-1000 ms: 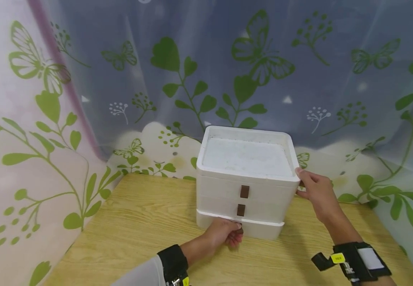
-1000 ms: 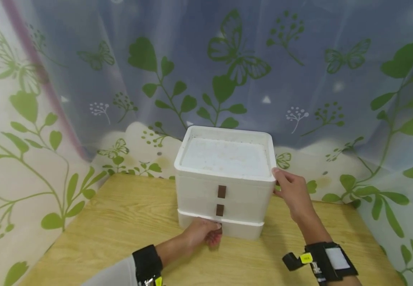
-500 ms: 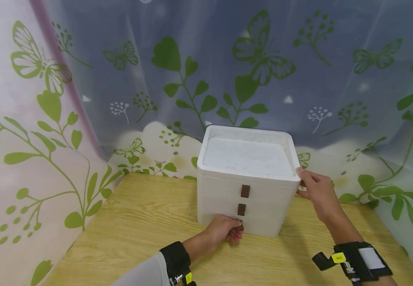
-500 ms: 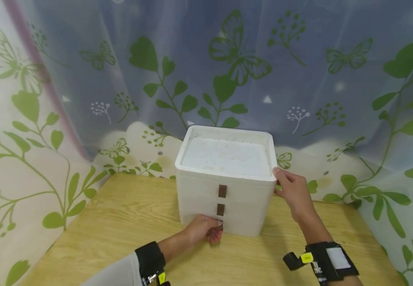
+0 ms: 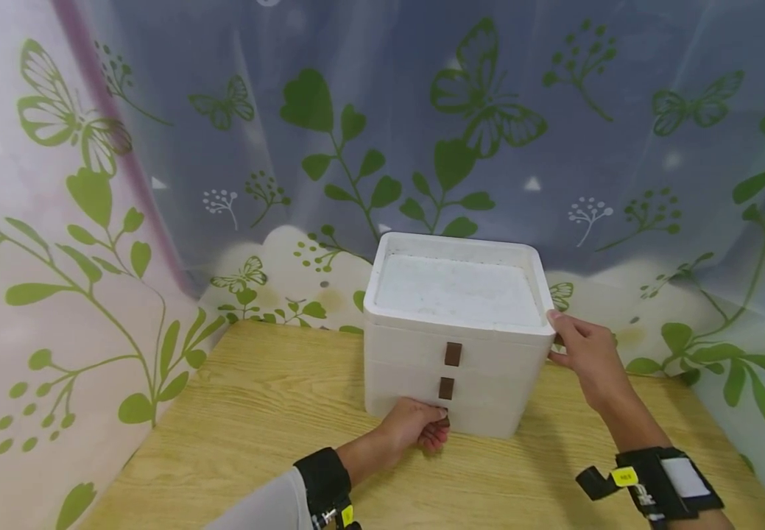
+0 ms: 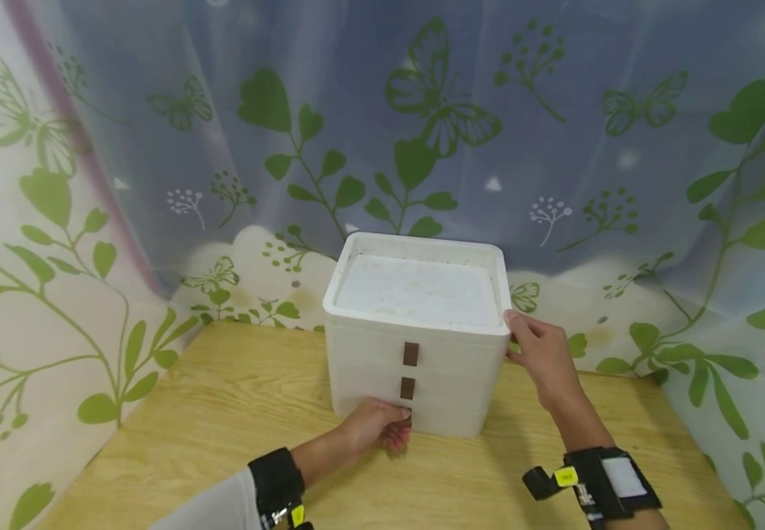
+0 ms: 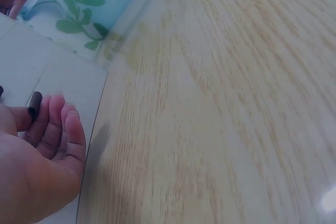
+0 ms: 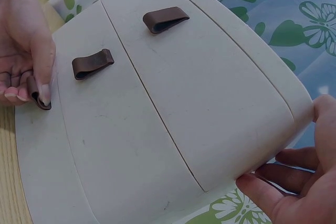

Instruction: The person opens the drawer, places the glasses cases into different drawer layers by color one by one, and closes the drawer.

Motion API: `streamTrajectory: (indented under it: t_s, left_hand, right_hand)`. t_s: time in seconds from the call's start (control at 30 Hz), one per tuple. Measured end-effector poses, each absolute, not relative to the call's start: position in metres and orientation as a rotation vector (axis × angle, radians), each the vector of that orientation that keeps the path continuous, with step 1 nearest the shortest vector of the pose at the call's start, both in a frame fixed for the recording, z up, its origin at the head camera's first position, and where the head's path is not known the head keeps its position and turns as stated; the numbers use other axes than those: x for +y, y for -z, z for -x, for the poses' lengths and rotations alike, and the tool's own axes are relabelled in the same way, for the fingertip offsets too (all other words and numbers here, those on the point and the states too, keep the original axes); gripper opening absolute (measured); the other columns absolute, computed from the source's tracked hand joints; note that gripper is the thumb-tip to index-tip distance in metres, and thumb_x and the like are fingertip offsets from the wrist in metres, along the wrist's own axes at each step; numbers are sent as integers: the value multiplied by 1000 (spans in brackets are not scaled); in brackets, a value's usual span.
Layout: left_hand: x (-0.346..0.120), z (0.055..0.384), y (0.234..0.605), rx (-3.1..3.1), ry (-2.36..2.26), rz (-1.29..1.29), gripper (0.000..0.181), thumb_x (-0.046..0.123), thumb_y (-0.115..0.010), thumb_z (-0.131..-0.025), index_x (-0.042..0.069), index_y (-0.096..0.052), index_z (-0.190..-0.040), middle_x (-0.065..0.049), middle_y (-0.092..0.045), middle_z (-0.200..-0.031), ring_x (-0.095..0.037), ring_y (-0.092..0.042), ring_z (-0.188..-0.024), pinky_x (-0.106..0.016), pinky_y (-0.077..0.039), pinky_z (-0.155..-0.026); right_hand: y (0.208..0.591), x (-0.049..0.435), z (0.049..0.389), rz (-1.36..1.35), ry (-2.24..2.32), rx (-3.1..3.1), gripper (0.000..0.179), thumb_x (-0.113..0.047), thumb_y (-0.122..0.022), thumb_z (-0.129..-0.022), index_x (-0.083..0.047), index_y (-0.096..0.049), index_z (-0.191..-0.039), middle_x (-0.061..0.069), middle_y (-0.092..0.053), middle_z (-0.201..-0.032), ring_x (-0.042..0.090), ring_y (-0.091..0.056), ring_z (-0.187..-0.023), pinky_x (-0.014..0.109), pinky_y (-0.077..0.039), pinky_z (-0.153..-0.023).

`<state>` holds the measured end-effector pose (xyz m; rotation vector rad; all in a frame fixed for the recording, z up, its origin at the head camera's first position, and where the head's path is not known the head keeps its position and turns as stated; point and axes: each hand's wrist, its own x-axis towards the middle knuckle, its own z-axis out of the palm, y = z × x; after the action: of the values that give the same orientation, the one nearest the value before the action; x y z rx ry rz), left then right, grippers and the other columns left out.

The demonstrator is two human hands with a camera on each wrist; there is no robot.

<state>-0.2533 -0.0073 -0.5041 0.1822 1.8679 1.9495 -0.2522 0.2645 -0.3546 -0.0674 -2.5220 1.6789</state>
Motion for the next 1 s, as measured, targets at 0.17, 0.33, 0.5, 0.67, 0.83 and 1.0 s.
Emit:
streamTrajectory:
  t_s: [0.17, 0.33, 0.5, 0.67, 0.83, 1.0]
  left_hand:
    - [-10, 252, 502, 1868, -1927, -188, 29, 16, -61, -102, -10, -73, -95, 1, -66, -70, -8, -63, -61, -19, -52, -57]
    - [-17, 252, 500, 1873, -1863, -247, 37, 17, -59, -105, -17, -72, -102, -3, -69, -76, -9, -65, -66, -20, -56, -61]
    - [-28, 254, 500, 1930, -1787, -326, 34, 12, -60, -105, -19, -71, -105, -15, -76, -87, -9, -67, -70, -24, -62, -67]
    - [-40, 253, 498, 2026, -1762, -385, 27, 9, -62, -102, -16, -73, -105, -26, -76, -98, -13, -70, -78, -31, -65, -77]
    - [-54, 249, 493, 2087, -1765, -387, 26, 9, -62, -102, -14, -73, -108, -24, -74, -103, -21, -73, -87, -37, -65, -84]
    - [-70, 244, 482, 2137, -1752, -389, 27, 12, -64, -102, -11, -72, -114, -18, -73, -106, -32, -75, -96, -42, -65, -87]
  right_hand:
    - [354, 265, 253, 65, -1688, -2522, 78, -57, -40, -108, 1, -34, -160, 28, -39, -161, 42, -47, -144, 36, -54, -100]
    - [354, 265, 253, 53, -1695, -2521, 78, -57, -40, -108, 1, -34, -160, 28, -38, -162, 43, -46, -145, 38, -52, -101]
    - [355, 262, 254, 49, -1701, -2523, 78, -58, -40, -107, 0, -35, -160, 27, -38, -163, 43, -46, -145, 38, -52, -102]
    - [353, 261, 254, 47, -1691, -2524, 78, -57, -40, -107, 0, -35, -160, 28, -39, -161, 43, -47, -144, 38, -52, -102]
    - [352, 263, 253, 49, -1687, -2534, 79, -57, -41, -107, 2, -34, -160, 29, -39, -160, 43, -47, -144, 36, -52, -102]
    - [351, 267, 253, 38, -1679, -2569, 80, -58, -40, -107, 2, -32, -160, 30, -38, -160, 45, -46, -144, 39, -52, -102]
